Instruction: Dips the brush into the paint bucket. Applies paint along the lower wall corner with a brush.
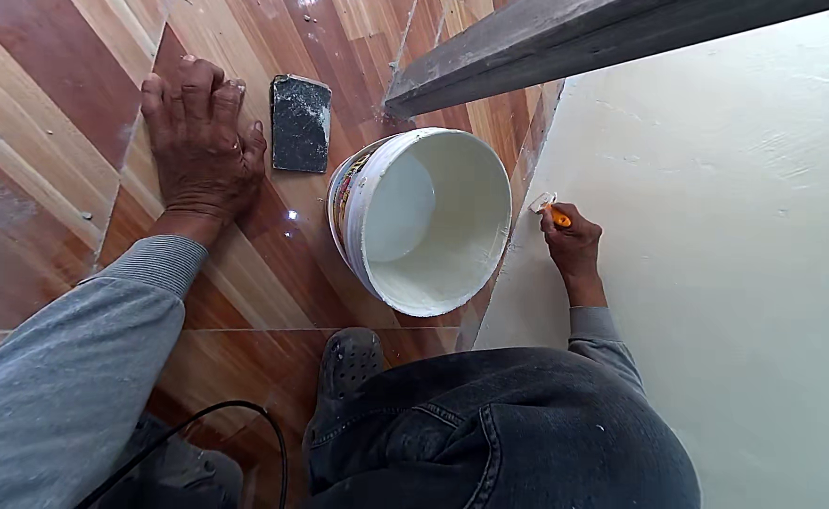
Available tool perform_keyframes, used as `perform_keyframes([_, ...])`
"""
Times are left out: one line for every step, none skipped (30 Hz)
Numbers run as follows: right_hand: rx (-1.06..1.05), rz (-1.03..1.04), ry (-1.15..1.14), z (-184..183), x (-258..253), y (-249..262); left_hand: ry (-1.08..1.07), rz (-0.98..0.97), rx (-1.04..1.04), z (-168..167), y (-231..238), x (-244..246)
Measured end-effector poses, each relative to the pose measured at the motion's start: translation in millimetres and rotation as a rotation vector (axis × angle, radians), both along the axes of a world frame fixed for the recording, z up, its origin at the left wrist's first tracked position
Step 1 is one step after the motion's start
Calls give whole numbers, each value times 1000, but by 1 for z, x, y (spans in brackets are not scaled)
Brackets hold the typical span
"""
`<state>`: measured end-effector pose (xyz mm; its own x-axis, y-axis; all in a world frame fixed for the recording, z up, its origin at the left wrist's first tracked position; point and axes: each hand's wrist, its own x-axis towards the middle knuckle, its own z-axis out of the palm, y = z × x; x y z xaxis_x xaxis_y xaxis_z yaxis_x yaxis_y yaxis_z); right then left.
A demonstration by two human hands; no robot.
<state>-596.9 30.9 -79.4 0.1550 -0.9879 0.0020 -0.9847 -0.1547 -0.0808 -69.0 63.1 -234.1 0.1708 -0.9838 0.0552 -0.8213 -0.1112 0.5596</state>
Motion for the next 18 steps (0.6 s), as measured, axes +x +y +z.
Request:
perform_keyframes([12, 6, 50, 0, -1, 6, -2, -1, 2, 0, -1, 0])
perform_keyframes([24, 20, 105, -1, -2, 15, -1, -3, 6, 1, -1, -1])
perform_keyframes([42, 42, 153, -1, -2, 25, 0, -6, 13, 1, -1, -1])
perform_keyframes([62, 69, 189, -1, -2, 34, -2, -7, 20, 1, -1, -1])
perform_keyframes([82, 96, 214, 0, 0, 43, -5, -7, 25, 1, -1, -1])
perform_keyframes([110, 114, 221, 3, 2, 49, -7, -6, 28, 1, -2, -1])
perform_keyframes([131, 113, 208, 7, 7, 52, -9, -6, 30, 1, -2, -1])
perform_keyframes([139, 98, 164, 12, 12, 50, -8, -6, 31, 1, -2, -2])
perform_keyframes([135, 78, 116, 17, 16, 43, -8, -3, 31, 2, -2, -2])
perform_keyframes([118, 63, 77, 21, 19, 33, -11, 0, 28, 2, -2, -2])
perform_keyframes([89, 53, 56, 24, 21, 20, -15, 2, 26, 2, -1, -3])
perform_keyframes([54, 57, 51, 24, 21, 6, -19, 2, 28, 2, -1, -3])
perform_keyframes([18, 78, 52, 21, 20, -9, -22, 3, 24, 2, -1, -2])
perform_keyframes([-10, 104, 59, 18, 18, -22, -23, 5, 19, 1, -1, -2])
perform_keyframes([-23, 127, 79, 15, 15, -30, -21, 2, 19, 0, 0, -2])
perform_keyframes([-20, 142, 110, 13, 12, -35, -17, 2, 17, 0, -1, -2])
perform_keyframes([2, 147, 152, 11, 9, -35, -10, 3, 11, -1, -1, -2])
perform_keyframes([46, 146, 204, 11, 7, -29, -1, 3, 8, -1, -1, -2])
